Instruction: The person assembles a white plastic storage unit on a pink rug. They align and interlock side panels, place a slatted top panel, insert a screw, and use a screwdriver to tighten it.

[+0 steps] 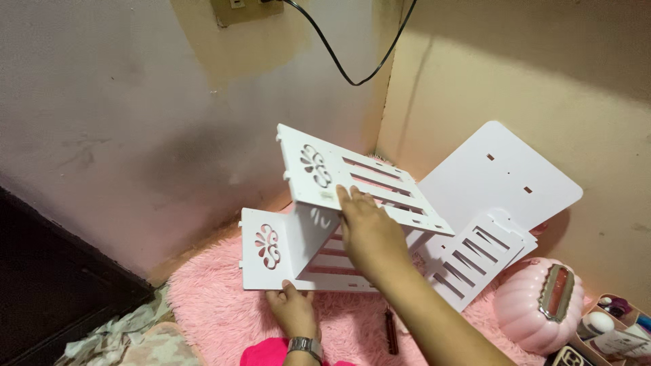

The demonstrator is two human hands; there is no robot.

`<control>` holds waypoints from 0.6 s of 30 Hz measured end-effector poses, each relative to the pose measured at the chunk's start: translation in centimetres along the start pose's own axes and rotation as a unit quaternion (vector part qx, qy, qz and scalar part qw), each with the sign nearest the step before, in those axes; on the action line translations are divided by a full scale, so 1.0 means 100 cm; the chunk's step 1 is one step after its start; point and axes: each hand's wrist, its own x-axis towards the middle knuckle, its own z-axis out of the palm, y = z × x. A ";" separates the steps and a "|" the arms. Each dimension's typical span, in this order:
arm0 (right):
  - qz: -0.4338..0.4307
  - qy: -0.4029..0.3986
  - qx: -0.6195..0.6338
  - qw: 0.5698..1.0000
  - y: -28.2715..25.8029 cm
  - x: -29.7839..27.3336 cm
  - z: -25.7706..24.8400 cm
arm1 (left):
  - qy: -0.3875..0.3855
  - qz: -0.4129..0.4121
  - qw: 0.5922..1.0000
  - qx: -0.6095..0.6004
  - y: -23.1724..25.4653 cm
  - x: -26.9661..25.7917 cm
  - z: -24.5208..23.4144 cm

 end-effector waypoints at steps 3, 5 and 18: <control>-0.024 -0.027 -0.032 0.999 -0.011 0.001 0.012 | 0.062 -0.041 0.995 0.065 -0.002 0.012 -0.010; -0.035 -0.048 -0.057 0.997 -0.020 0.000 0.021 | 0.067 -0.059 0.995 0.042 -0.002 0.023 -0.019; -0.133 -0.121 0.001 0.984 -0.039 -0.029 0.089 | 0.119 -0.183 0.975 0.034 -0.002 0.052 -0.067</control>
